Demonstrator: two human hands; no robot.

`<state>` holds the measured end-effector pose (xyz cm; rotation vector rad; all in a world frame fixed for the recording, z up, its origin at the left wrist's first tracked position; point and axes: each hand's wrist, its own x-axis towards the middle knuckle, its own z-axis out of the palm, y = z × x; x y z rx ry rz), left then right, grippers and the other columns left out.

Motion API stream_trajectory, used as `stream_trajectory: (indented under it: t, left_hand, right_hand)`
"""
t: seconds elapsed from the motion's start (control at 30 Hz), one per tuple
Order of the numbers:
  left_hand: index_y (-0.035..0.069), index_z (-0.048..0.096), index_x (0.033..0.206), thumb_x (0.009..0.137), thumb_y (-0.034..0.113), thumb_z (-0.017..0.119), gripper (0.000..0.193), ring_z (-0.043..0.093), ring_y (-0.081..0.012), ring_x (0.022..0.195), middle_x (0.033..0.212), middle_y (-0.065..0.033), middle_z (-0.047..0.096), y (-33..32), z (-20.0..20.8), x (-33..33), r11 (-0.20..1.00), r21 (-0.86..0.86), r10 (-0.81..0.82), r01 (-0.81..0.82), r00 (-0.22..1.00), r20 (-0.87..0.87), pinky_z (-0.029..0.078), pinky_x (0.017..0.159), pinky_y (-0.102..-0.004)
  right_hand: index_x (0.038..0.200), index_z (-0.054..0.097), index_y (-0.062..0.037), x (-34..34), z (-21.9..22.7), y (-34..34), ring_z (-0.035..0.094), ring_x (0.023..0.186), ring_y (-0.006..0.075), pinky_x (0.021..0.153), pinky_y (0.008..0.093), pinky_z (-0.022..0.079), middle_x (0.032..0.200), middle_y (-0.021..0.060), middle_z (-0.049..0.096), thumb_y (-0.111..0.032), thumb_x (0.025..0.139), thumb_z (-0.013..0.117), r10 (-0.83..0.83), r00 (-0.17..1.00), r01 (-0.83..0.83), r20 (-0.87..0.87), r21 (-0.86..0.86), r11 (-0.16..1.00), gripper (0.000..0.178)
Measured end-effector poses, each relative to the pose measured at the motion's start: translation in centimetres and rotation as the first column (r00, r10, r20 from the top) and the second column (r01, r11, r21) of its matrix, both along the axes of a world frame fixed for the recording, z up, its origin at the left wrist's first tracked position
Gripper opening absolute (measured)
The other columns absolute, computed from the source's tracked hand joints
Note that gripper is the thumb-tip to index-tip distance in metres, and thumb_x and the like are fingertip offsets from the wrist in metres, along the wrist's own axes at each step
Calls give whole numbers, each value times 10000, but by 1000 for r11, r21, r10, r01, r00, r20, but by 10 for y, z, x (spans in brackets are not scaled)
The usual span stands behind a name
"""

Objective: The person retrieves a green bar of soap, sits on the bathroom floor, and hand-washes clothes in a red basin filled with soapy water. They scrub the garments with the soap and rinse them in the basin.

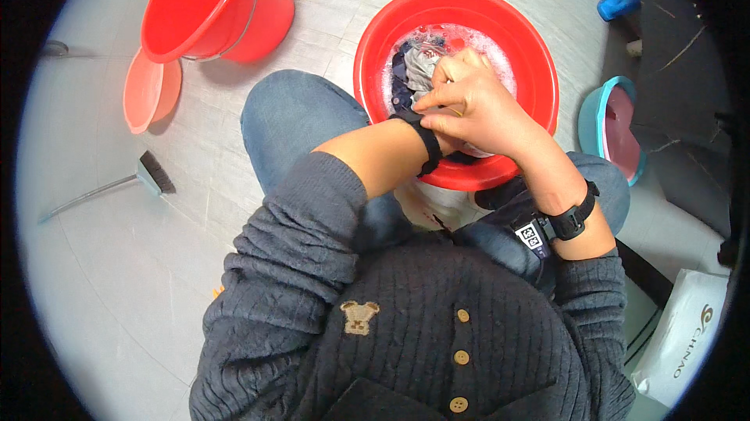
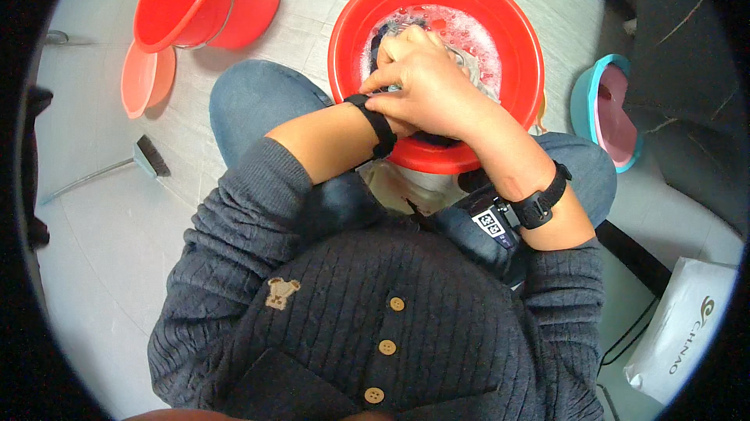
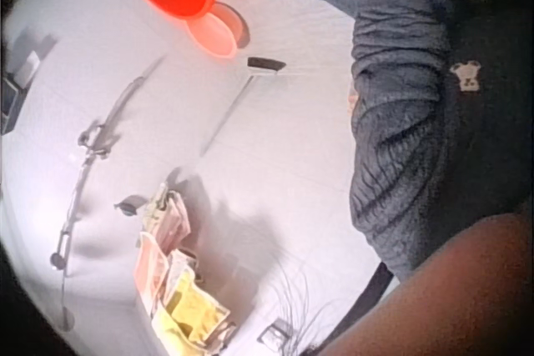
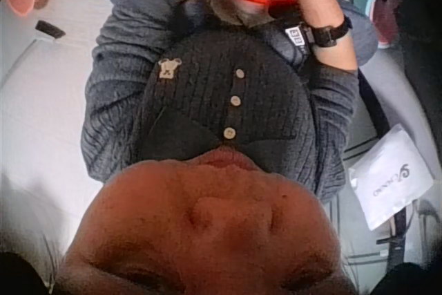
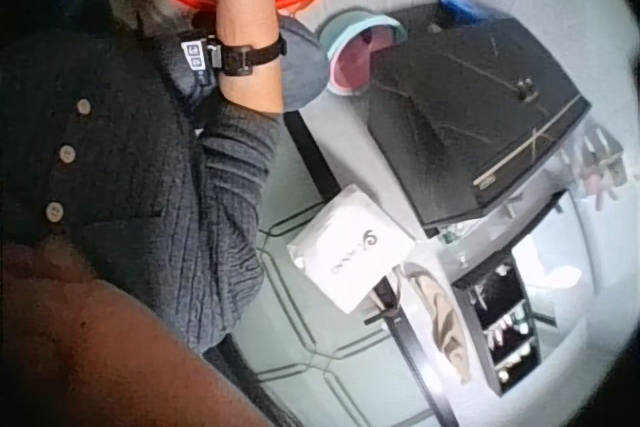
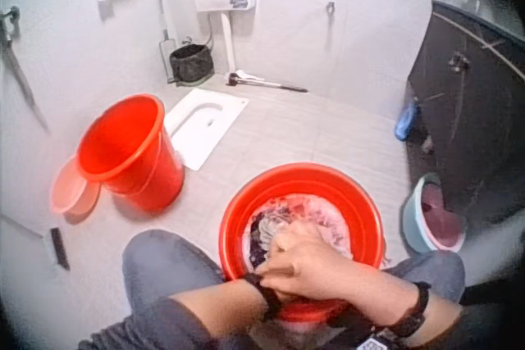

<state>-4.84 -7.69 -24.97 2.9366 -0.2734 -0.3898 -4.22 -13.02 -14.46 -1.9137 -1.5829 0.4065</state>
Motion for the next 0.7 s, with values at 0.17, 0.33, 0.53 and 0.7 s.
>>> stream_trajectory:
  t: [0.17,0.33,0.53,0.7]
  left_hand:
    - [108,588,1097,842,200,524,278,608,-265,1013,1057,-99,625,-6,-1,-12,999,-34,-16,16,1000,10,435,821,-468]
    - [107,594,1090,839,195,526,275,610,-265,1010,1054,-101,628,-10,1,-24,997,-60,-37,38,999,8,440,815,-465]
    - [105,602,1083,836,190,527,272,614,-266,1005,1051,-103,631,-9,5,-52,994,-94,-47,47,999,0,446,809,-462]
    - [104,607,1077,833,186,529,269,617,-266,1002,1048,-105,634,2,11,-89,991,-132,-28,26,1000,-10,451,803,-459]
  right_hand:
    - [806,709,-111,-13,-1,3,491,850,256,789,375,382,802,41,539,-156,664,720,127,988,-132,88,53,990,149]
    - [766,665,-76,-20,-6,10,493,850,257,787,361,390,808,50,543,-125,710,674,157,961,-172,226,49,984,75]
    - [760,637,-53,-28,-5,16,481,849,261,784,364,388,817,62,532,-132,743,641,138,977,-147,164,47,988,81]
    - [756,645,-48,-39,18,34,485,862,263,795,367,388,824,72,551,-161,771,615,171,977,-173,131,8,985,118]
